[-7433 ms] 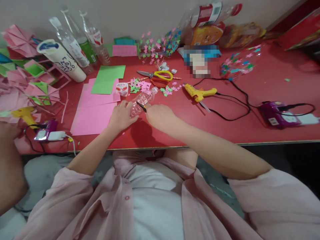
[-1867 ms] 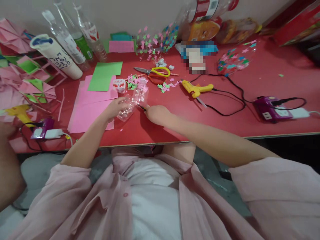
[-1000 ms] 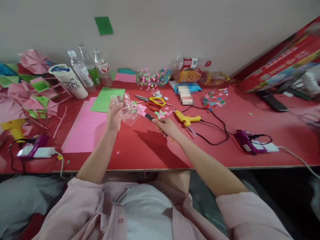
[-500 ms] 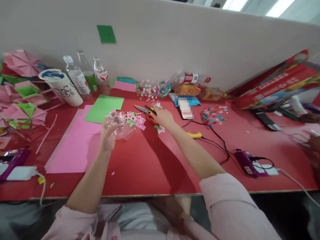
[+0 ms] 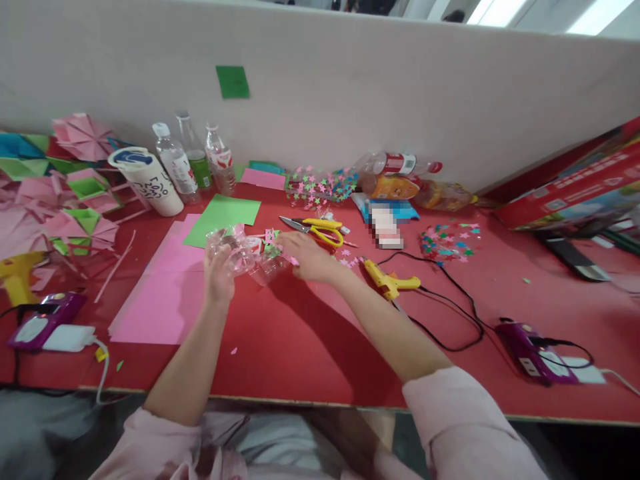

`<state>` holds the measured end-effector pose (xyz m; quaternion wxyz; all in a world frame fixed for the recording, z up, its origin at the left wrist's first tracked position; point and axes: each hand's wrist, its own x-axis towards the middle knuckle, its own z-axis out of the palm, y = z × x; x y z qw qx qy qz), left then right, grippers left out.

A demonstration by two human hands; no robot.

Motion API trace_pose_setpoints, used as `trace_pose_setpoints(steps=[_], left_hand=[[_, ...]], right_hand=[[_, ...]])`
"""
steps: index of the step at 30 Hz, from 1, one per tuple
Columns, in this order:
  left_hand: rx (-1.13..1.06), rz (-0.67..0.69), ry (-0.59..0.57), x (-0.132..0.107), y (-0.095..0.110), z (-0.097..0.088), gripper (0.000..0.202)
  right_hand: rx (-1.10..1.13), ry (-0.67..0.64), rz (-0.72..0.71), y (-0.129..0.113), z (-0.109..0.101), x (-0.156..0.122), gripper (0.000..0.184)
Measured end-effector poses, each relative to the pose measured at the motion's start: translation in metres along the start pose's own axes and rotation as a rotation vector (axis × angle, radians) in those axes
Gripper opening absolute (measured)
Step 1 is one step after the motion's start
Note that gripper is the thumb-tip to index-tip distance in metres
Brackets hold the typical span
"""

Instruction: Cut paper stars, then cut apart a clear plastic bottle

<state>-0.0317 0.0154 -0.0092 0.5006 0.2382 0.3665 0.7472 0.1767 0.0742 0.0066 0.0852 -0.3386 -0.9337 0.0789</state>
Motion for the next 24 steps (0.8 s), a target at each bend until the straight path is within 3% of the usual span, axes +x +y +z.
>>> trace_pose_setpoints(steps=[2,4,9,15,18,21,24], left_hand=[[-0.003,-0.005,0.006,-0.001,0.001,0.002,0.036],[-0.01,0.013,0.007,0.0,0.002,0.002,0.036],[-0.037,0.118,0.094,0.006,0.007,-0.003,0.032],[-0.074,0.052,0.125,0.006,0.007,-0.002,0.024],[-0.084,0.06,0.139,0.005,0.007,0.0,0.023],[-0.088,0.045,0.142,0.006,0.007,0.0,0.027],[-0.073,0.006,0.075,0.007,0.005,0.0,0.032]], right_hand=[[0.032,-0.008,-0.056,-0.017,0.008,-0.006,0.076],[0.001,0.015,-0.03,-0.03,0.012,-0.009,0.069],[-0.088,0.089,0.078,-0.05,-0.003,-0.036,0.059],[-0.095,-0.138,0.162,-0.059,-0.021,-0.08,0.071],[0.093,-0.095,0.13,-0.045,-0.026,-0.063,0.075],[0.079,0.007,0.288,-0.021,-0.026,-0.022,0.059],[-0.037,-0.136,0.238,-0.001,-0.014,0.023,0.071]])
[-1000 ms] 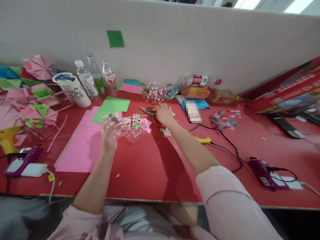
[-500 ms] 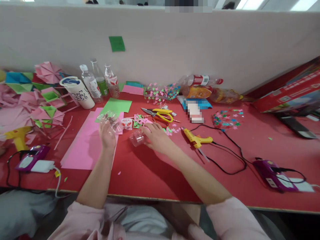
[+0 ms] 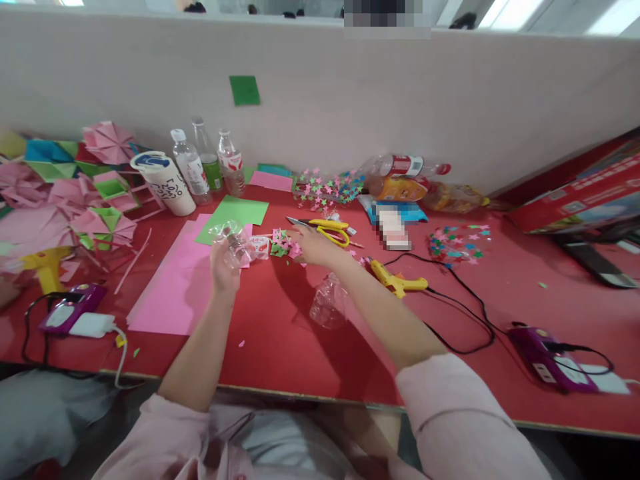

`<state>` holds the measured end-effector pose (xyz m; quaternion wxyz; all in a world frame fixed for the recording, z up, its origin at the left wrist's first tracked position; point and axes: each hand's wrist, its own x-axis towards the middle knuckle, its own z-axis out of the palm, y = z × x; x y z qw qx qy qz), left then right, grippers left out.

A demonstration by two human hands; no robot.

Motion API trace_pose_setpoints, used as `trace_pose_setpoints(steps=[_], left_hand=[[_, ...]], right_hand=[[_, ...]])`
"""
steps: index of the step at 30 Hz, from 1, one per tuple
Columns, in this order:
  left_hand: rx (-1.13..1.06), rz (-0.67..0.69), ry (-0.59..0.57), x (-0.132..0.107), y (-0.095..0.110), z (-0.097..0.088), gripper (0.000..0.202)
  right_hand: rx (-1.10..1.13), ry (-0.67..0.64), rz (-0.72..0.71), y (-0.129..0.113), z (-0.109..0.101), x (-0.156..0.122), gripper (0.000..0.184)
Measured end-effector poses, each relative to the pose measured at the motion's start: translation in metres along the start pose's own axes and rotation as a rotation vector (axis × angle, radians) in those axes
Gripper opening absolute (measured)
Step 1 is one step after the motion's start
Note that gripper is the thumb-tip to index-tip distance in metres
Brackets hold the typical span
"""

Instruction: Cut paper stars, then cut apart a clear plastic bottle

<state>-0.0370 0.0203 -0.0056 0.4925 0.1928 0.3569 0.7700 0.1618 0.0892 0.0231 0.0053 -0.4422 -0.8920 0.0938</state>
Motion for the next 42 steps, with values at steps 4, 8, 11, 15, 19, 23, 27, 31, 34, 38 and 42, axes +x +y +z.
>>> trace_pose_setpoints(steps=[4,8,11,15,19,23,27,31,34,38,42], left_hand=[[0.027,-0.003,-0.054,0.001,-0.004,-0.002,0.034],[0.061,-0.021,-0.076,-0.001,-0.007,-0.002,0.036],[0.111,-0.027,-0.116,-0.003,-0.01,-0.001,0.042],[0.291,0.015,-0.311,-0.006,-0.012,-0.002,0.047],[0.641,0.023,-0.514,-0.006,-0.012,-0.006,0.06],[0.94,0.157,-0.54,-0.008,-0.019,-0.008,0.066],[1.039,0.293,-0.501,-0.015,-0.026,-0.004,0.063],[1.052,0.311,-0.569,-0.023,-0.03,0.001,0.062],[0.993,0.228,-0.567,-0.026,-0.034,0.003,0.066],[0.876,0.148,-0.534,-0.026,-0.039,0.003,0.07],[0.876,0.159,-0.553,-0.027,-0.039,0.004,0.085]], right_hand=[[-0.104,-0.014,-0.01,-0.007,0.023,0.029,0.077],[-0.129,0.01,0.004,-0.018,0.039,0.023,0.052],[-0.113,0.006,-0.005,-0.023,0.04,0.02,0.033],[-0.03,0.03,0.03,-0.021,0.037,0.03,0.028],[0.11,0.148,0.128,-0.009,0.023,0.039,0.02],[0.259,0.302,0.188,-0.006,0.0,0.023,0.031],[0.402,0.172,0.041,-0.021,-0.019,-0.004,0.023],[0.415,0.038,-0.002,-0.035,-0.02,-0.014,0.02],[0.412,0.083,0.099,-0.038,-0.016,-0.012,0.023],[0.322,0.136,0.131,-0.04,-0.015,-0.009,0.014],[0.241,0.107,0.045,-0.046,-0.017,-0.01,0.018]])
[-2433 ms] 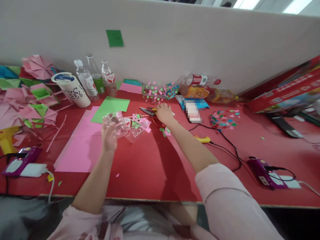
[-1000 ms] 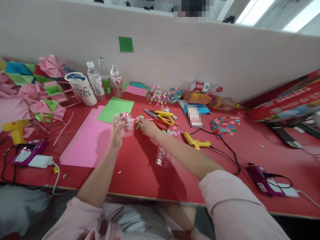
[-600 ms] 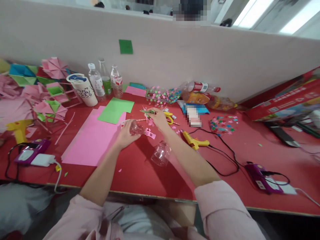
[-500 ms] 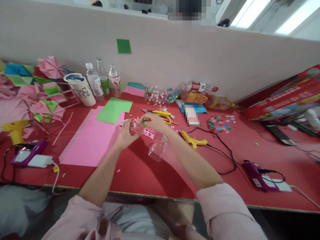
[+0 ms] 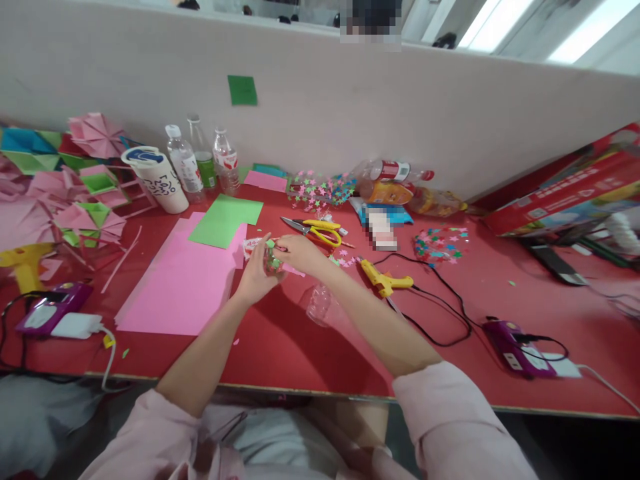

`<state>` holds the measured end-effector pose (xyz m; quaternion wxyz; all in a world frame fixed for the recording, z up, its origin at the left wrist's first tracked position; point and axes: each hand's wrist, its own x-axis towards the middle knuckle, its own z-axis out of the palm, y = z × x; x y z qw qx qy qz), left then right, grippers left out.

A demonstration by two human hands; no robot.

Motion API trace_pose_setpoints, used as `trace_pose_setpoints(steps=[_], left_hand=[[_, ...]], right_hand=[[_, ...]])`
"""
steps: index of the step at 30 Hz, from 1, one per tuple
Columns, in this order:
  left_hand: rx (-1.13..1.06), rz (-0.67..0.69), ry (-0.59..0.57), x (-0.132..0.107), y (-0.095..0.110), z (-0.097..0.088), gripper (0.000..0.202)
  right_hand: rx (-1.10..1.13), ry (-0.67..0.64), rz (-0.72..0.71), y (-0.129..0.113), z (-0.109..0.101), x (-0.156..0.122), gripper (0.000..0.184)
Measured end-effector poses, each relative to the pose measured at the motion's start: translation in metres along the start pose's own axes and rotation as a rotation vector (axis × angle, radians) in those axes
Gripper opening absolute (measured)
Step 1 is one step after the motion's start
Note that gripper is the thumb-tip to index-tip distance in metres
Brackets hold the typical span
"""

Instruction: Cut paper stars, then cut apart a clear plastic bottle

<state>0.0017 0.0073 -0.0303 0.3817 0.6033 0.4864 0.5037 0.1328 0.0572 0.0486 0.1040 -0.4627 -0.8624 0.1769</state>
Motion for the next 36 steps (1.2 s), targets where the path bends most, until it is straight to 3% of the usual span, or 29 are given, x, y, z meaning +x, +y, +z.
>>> trace_pose_setpoints(steps=[4,8,15,19,24,27,33,36], left_hand=[[0.087,0.079,-0.007,-0.002,0.004,-0.001,0.087],[0.15,0.078,-0.028,-0.002,0.005,-0.002,0.077],[0.239,0.133,-0.003,-0.002,0.005,-0.001,0.06],[0.197,0.12,-0.048,-0.006,0.007,0.003,0.08],[0.175,0.098,-0.098,-0.01,0.007,0.007,0.091],[0.156,0.11,-0.062,-0.011,0.004,0.008,0.093],[0.181,0.167,0.065,-0.007,0.001,0.006,0.095],[0.253,0.193,0.029,-0.006,0.001,0.005,0.084]], right_hand=[[-0.044,0.012,-0.011,-0.004,-0.002,-0.004,0.013],[-0.01,0.108,0.016,0.001,0.0,-0.007,0.022],[0.227,0.256,-0.031,0.017,0.003,-0.005,0.016],[0.025,0.231,0.057,0.013,-0.004,-0.005,0.014],[-0.132,0.385,0.2,0.002,0.004,-0.004,0.022],[-0.076,0.344,0.144,0.001,0.011,-0.006,0.023],[0.164,0.231,-0.143,0.011,0.015,-0.017,0.024],[0.307,0.27,-0.115,0.012,0.017,-0.022,0.025]])
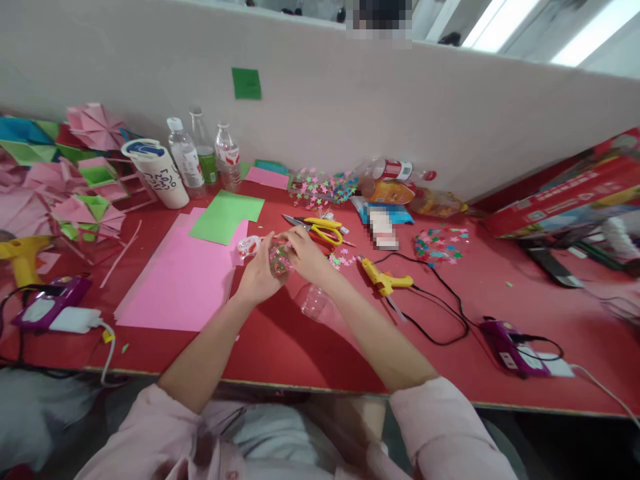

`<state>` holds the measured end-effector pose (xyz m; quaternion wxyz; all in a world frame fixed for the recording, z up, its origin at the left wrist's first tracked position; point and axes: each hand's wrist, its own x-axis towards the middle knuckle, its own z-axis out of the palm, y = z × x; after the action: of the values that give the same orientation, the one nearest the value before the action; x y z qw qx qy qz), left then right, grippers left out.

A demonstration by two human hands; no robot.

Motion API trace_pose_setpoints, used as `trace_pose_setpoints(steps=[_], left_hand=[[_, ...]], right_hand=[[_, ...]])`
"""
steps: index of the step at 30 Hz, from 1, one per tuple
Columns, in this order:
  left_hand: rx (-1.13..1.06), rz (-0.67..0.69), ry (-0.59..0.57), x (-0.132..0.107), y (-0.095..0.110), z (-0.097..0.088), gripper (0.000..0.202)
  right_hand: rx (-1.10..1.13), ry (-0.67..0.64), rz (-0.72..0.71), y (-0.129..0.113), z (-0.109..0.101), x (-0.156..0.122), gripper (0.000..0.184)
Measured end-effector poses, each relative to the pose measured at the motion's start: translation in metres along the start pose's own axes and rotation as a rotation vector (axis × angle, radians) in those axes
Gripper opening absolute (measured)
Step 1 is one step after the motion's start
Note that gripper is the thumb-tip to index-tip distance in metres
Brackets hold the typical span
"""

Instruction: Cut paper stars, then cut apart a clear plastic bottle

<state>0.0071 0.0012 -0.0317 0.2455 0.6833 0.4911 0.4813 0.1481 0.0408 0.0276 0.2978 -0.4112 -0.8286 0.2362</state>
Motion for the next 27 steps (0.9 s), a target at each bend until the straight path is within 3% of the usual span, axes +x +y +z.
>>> trace_pose_setpoints(steps=[3,7,8,13,16,20,23,25,27], left_hand=[[0.042,0.048,-0.042,-0.001,0.0,0.001,0.076],[0.102,0.089,0.01,-0.001,-0.001,0.001,0.059],[0.126,0.106,0.032,0.0,-0.001,0.0,0.054],[0.194,0.239,0.07,0.002,-0.002,-0.002,0.048],[0.192,0.236,0.078,0.002,-0.001,-0.001,0.053],[0.202,0.221,0.097,0.004,-0.003,-0.005,0.057],[0.209,0.177,0.147,0.006,-0.006,-0.013,0.064],[0.203,0.144,0.208,0.008,-0.007,-0.018,0.074],[0.193,0.124,0.259,0.008,-0.007,-0.022,0.08]], right_hand=[[0.118,0.004,0.083,-0.003,0.0,-0.001,0.032],[0.013,-0.006,0.124,-0.008,-0.007,0.001,0.012],[-0.009,-0.018,0.116,-0.008,-0.009,0.001,0.007],[-0.109,-0.139,-0.073,-0.007,-0.013,0.0,0.022],[-0.178,-0.075,-0.049,-0.007,-0.013,0.001,0.012],[-0.024,0.08,0.017,-0.004,-0.023,0.004,0.012],[-0.15,0.116,0.125,0.009,-0.035,0.004,0.013],[-0.335,-0.094,0.201,0.019,-0.039,0.003,0.025],[-0.458,-0.39,0.166,0.027,-0.037,0.001,0.049]])
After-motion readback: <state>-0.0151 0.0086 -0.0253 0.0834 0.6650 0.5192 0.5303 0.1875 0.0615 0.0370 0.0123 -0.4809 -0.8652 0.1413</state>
